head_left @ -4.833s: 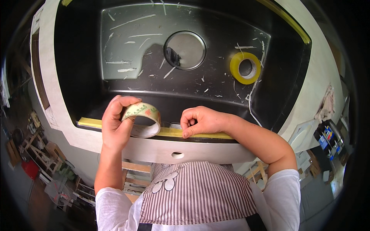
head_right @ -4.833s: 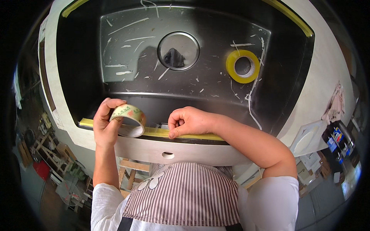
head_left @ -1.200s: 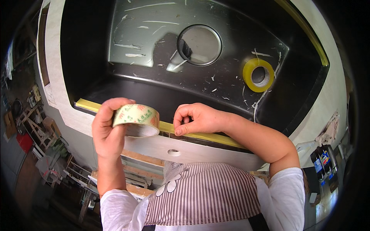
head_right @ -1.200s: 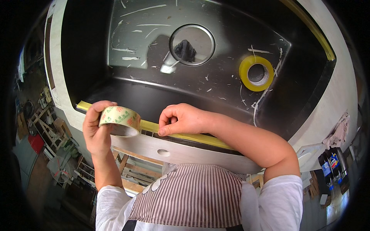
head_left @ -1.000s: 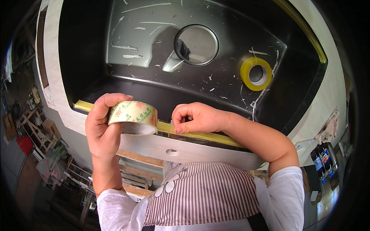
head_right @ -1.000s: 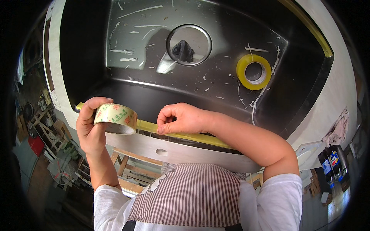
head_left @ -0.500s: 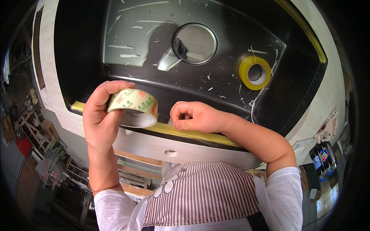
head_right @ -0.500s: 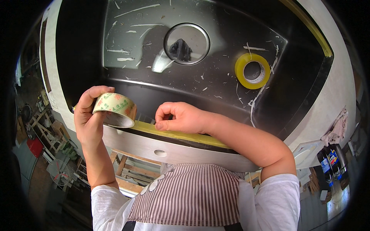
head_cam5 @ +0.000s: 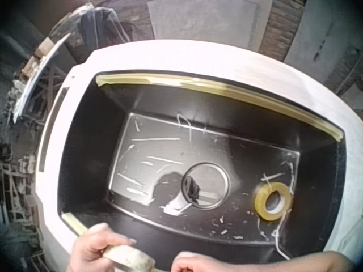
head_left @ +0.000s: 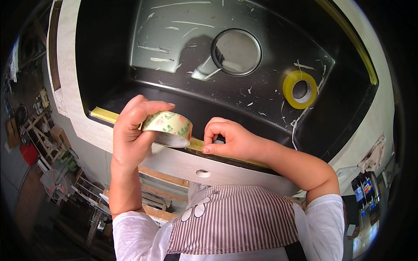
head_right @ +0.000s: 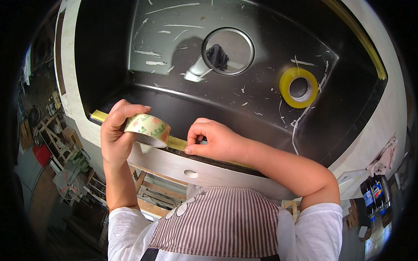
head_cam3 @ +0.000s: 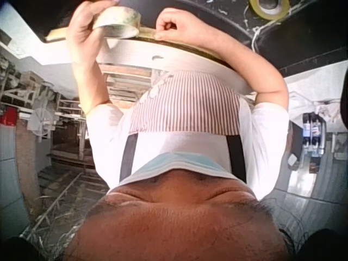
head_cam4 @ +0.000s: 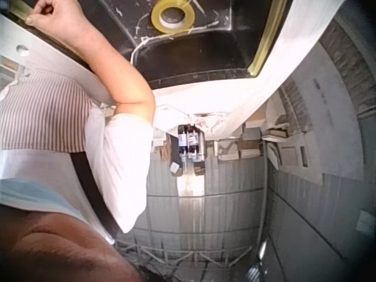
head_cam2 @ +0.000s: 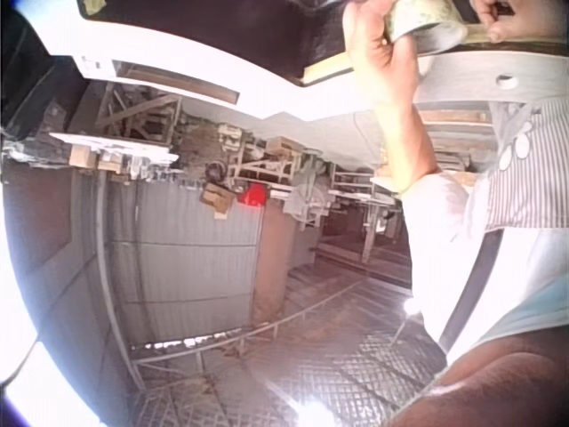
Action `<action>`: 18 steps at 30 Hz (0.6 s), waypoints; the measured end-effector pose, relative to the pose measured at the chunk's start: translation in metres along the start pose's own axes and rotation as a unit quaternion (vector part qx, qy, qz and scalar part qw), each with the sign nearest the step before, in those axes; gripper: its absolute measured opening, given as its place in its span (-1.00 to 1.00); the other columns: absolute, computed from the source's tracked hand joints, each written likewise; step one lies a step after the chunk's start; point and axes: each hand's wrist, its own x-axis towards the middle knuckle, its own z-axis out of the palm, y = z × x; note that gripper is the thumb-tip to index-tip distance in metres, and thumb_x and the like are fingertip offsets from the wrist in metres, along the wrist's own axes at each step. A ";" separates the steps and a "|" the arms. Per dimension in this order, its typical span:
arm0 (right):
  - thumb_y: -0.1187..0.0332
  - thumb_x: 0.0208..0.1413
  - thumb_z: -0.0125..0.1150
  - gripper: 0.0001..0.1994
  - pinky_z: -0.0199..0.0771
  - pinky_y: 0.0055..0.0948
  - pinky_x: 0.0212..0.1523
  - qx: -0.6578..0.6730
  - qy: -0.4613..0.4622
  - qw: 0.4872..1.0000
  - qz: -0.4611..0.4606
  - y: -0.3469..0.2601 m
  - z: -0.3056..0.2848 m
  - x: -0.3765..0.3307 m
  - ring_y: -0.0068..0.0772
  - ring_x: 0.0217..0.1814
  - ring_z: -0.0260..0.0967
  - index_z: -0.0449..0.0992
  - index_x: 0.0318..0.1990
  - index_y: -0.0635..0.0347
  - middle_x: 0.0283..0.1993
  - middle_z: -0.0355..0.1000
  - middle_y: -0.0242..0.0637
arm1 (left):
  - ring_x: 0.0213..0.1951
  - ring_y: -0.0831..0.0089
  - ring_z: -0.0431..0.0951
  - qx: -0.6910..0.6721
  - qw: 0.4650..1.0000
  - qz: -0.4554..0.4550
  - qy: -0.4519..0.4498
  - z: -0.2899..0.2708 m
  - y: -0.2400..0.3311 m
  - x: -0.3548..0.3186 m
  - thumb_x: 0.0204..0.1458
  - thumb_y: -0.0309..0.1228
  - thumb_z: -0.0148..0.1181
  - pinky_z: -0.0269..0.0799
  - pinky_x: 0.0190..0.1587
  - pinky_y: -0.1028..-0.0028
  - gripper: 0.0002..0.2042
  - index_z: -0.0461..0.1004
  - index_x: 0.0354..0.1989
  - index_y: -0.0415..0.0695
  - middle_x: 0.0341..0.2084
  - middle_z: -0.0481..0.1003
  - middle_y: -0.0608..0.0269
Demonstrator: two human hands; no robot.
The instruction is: The person applies patterned masking tape along the edge of a black sink basin set into a white countertop. They smooth the tape with their fingers and continue around the perimeter, then briefly walk away and return to the work area.
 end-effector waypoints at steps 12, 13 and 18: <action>0.39 0.01 0.42 -0.80 0.43 -0.40 -0.13 -0.058 0.070 0.995 -0.031 -0.008 0.012 -0.004 -0.35 -0.19 0.38 0.46 -0.45 0.18 -0.31 0.39 -0.30 | -0.33 0.51 0.42 -0.001 1.000 -0.008 0.008 0.003 -0.004 -0.002 -0.33 -0.83 -0.06 0.33 -0.24 0.58 -0.50 0.60 -0.15 -0.29 -0.38 0.44 0.26; 0.39 0.01 0.42 -0.80 0.44 -0.39 -0.13 -0.060 0.070 0.995 -0.030 -0.008 0.012 -0.005 -0.34 -0.19 0.38 0.45 -0.45 0.19 -0.32 0.38 -0.30 | -0.30 0.52 0.44 0.003 1.000 -0.012 -0.001 0.002 -0.004 -0.003 -0.31 -0.85 -0.08 0.34 -0.21 0.60 -0.51 0.59 -0.16 -0.33 -0.34 0.45 0.24; 0.39 0.01 0.41 -0.78 0.44 -0.38 -0.16 -0.071 0.060 0.995 -0.028 -0.012 0.012 -0.002 -0.33 -0.21 0.37 0.42 -0.45 0.20 -0.33 0.38 -0.29 | -0.37 0.50 0.39 0.002 1.000 0.002 0.013 0.002 -0.007 -0.002 -0.35 -0.81 -0.03 0.31 -0.29 0.55 -0.50 0.62 -0.15 -0.25 -0.43 0.41 0.28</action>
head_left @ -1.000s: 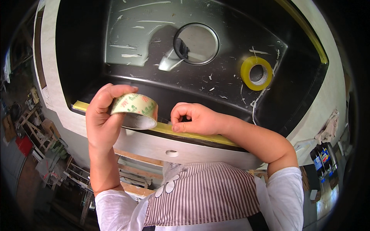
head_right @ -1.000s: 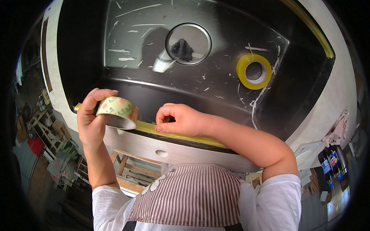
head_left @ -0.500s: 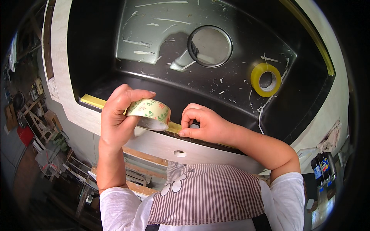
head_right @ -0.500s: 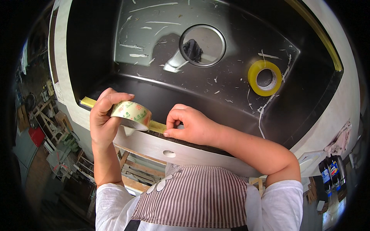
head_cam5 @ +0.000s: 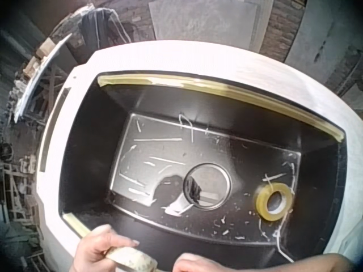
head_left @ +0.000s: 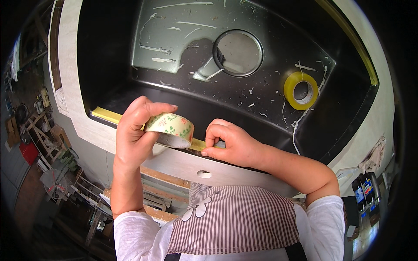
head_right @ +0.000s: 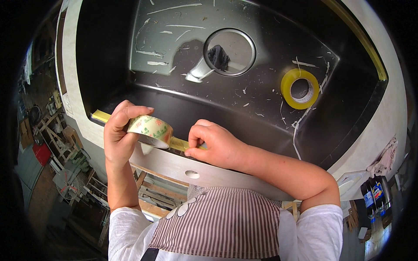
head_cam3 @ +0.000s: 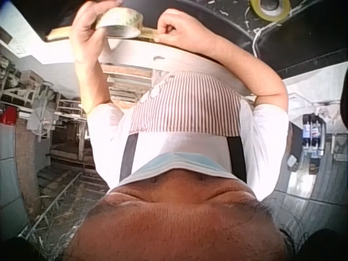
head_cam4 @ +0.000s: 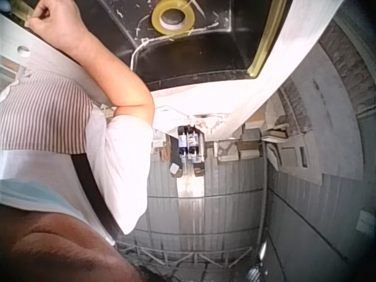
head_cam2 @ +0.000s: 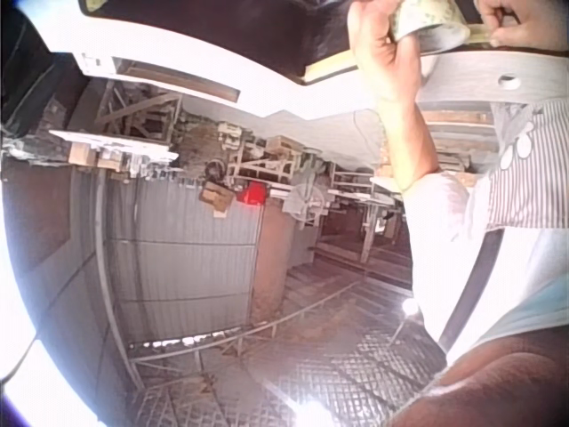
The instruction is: The person applies patterned masking tape along the edge of a black sink basin set into a white countertop. They smooth the tape with their fingers and continue around the perimeter, then briefly walk away and return to the work area.
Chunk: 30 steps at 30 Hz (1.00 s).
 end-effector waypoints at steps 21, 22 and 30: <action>0.33 0.06 0.41 -0.78 0.46 -0.44 -0.16 0.024 -0.053 0.998 0.020 0.001 -0.008 0.003 -0.42 -0.17 0.33 0.45 -0.43 0.17 -0.32 0.36 -0.33 | -0.43 0.50 0.36 0.004 1.000 0.007 0.009 0.001 0.006 0.001 -0.37 -0.80 0.03 0.28 -0.35 0.53 -0.49 0.64 -0.15 -0.19 -0.49 0.36 0.32; 0.32 0.05 0.41 -0.78 0.46 -0.44 -0.16 0.025 -0.056 0.998 0.020 0.002 -0.008 0.004 -0.43 -0.17 0.33 0.45 -0.43 0.17 -0.32 0.35 -0.34 | -0.43 0.50 0.36 0.004 1.000 0.005 0.008 0.001 0.006 0.001 -0.37 -0.80 0.03 0.28 -0.35 0.53 -0.49 0.64 -0.15 -0.19 -0.49 0.36 0.32; 0.33 0.06 0.41 -0.78 0.45 -0.44 -0.15 0.037 -0.056 0.997 0.022 0.002 -0.008 0.004 -0.44 -0.17 0.32 0.44 -0.43 0.16 -0.28 0.34 -0.34 | -0.42 0.50 0.37 0.002 1.000 0.008 0.015 0.001 0.001 0.001 -0.37 -0.79 0.00 0.30 -0.34 0.53 -0.48 0.64 -0.15 -0.20 -0.49 0.37 0.31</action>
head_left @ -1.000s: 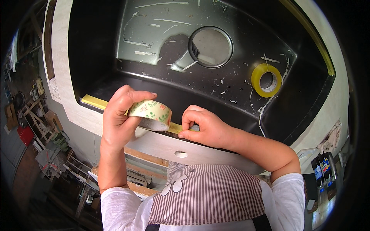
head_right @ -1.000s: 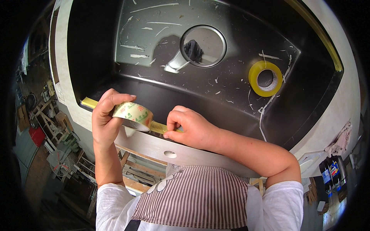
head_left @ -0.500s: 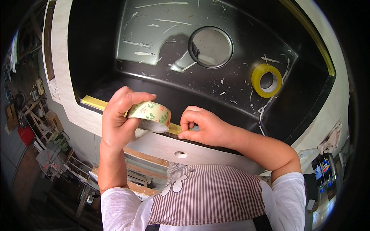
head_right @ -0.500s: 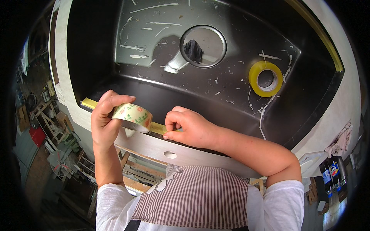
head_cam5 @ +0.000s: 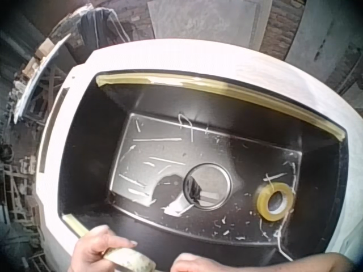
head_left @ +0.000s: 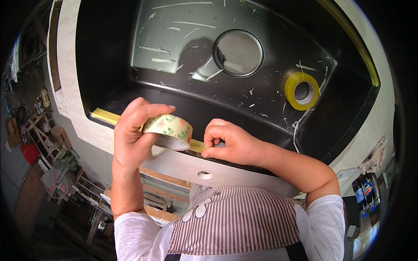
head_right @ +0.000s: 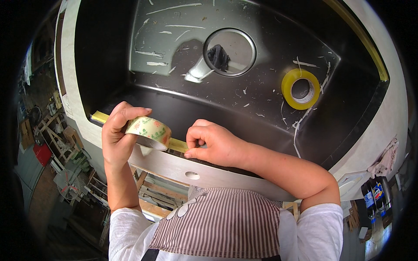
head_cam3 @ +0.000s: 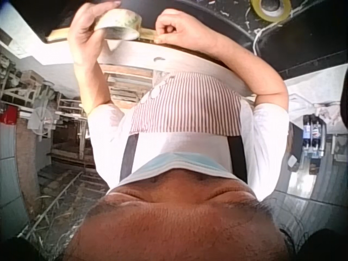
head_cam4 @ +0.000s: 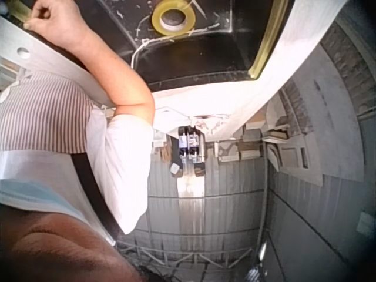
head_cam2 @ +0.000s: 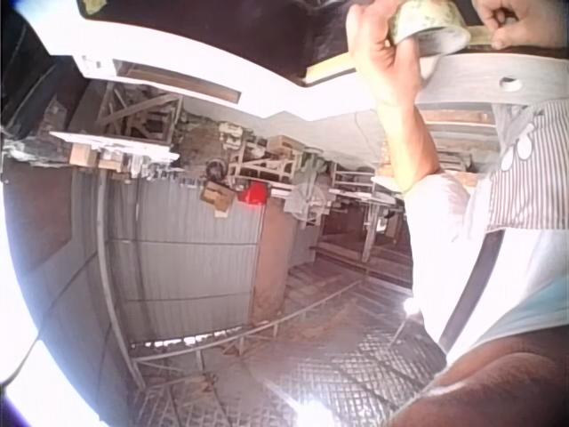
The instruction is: The person applies patterned masking tape along the edge of a black sink basin set into a white countertop. They smooth the tape with their fingers and continue around the perimeter, then briefly walk away and return to the work area.
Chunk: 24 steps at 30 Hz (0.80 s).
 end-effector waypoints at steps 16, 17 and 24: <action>0.14 -0.01 0.46 -0.54 0.40 -0.31 -0.07 -0.075 -0.001 0.995 0.064 -0.005 -0.006 0.001 -0.19 -0.07 0.35 0.34 -0.14 0.20 -0.11 0.32 -0.14 | -0.40 0.47 0.38 0.014 1.000 0.002 -0.008 -0.001 0.006 0.000 -0.38 -0.79 -0.01 0.29 -0.32 0.53 -0.48 0.63 -0.16 -0.22 -0.47 0.40 0.30; 0.12 -0.02 0.47 -0.50 0.40 -0.31 -0.05 -0.087 0.001 0.993 0.078 -0.003 -0.007 0.001 -0.16 -0.05 0.35 0.33 -0.11 0.22 -0.10 0.33 -0.13 | -0.39 0.47 0.39 0.011 1.000 -0.005 -0.009 -0.001 0.006 -0.001 -0.39 -0.80 -0.01 0.30 -0.31 0.54 -0.48 0.63 -0.16 -0.22 -0.46 0.41 0.29; 0.12 -0.03 0.47 -0.51 0.42 -0.31 -0.01 -0.084 0.007 0.991 0.100 0.004 -0.013 -0.033 -0.19 -0.03 0.36 0.34 -0.12 0.21 -0.09 0.33 -0.14 | -0.34 0.48 0.40 0.005 0.999 -0.031 -0.016 -0.003 0.009 -0.004 -0.41 -0.82 -0.10 0.31 -0.24 0.58 -0.46 0.60 -0.15 -0.30 -0.40 0.42 0.25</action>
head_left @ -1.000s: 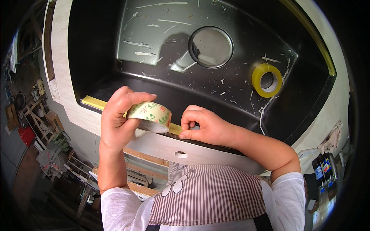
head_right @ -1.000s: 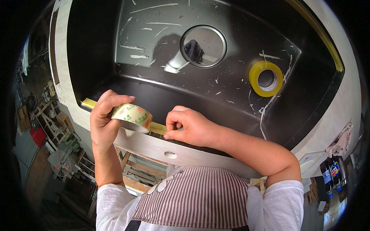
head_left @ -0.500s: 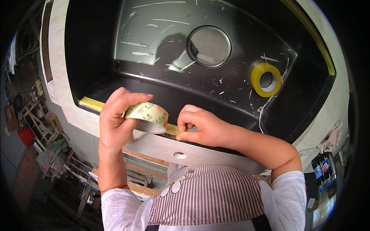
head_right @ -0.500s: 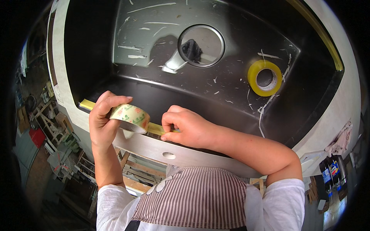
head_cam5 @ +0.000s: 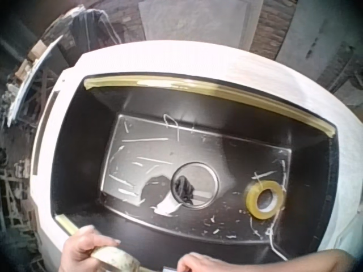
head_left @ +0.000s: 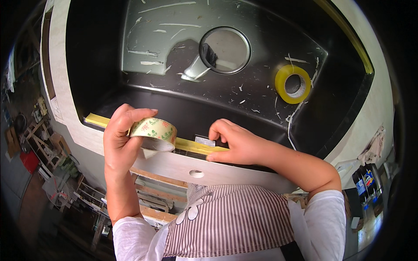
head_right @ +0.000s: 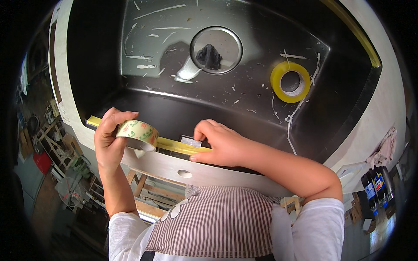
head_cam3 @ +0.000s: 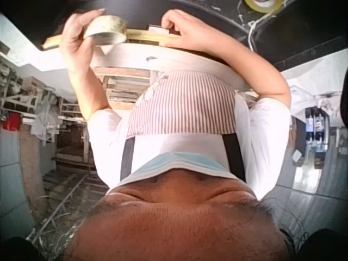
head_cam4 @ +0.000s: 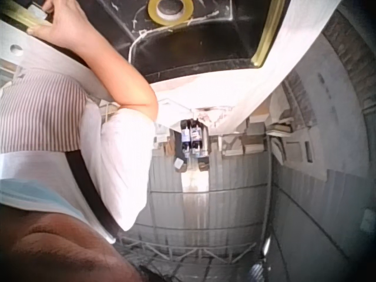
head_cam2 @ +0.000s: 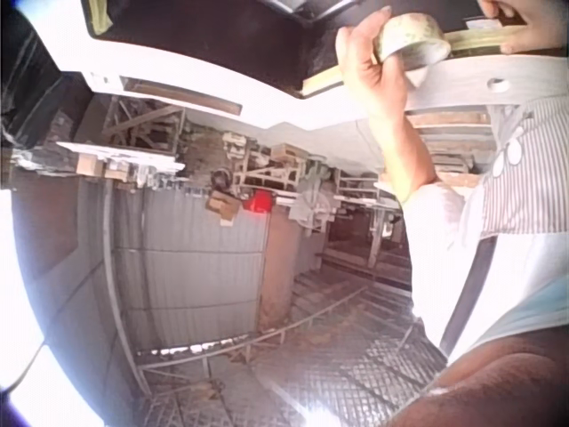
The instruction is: The person applies patterned masking tape along the edge of a black sink basin set into a white countertop. They smooth the tape with their fingers and continue around the perimeter, then briefly walk away and return to the work area.
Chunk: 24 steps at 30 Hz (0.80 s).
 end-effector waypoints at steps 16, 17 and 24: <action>0.17 -0.02 0.49 -0.62 0.34 -0.47 -0.07 0.048 0.012 0.999 -0.004 0.026 -0.005 -0.029 -0.46 -0.14 0.24 0.46 -0.16 0.11 -0.15 0.33 -0.36 | -0.09 0.49 0.53 -0.054 0.993 -0.099 0.036 0.004 -0.021 -0.014 0.09 -0.70 0.14 0.41 0.03 0.52 -0.65 0.42 0.08 -0.27 -0.13 0.54 0.19; 0.16 -0.01 0.48 -0.62 0.34 -0.47 -0.08 0.051 0.021 0.998 -0.030 0.024 0.000 -0.016 -0.47 -0.15 0.25 0.47 -0.15 0.13 -0.17 0.33 -0.36 | -0.13 0.51 0.52 -0.049 0.994 -0.093 0.040 0.009 -0.024 -0.016 0.12 -0.67 0.15 0.42 -0.01 0.53 -0.66 0.40 0.09 -0.25 -0.16 0.53 0.21; 0.14 -0.01 0.50 -0.59 0.35 -0.47 -0.11 0.092 -0.010 0.994 -0.058 -0.002 0.020 0.053 -0.48 -0.14 0.27 0.51 -0.11 0.15 -0.15 0.36 -0.35 | -0.20 0.38 0.54 0.025 0.996 -0.083 0.032 0.009 -0.023 -0.021 0.11 -0.70 0.04 0.45 -0.10 0.48 -0.66 0.40 0.08 -0.23 -0.18 0.51 0.14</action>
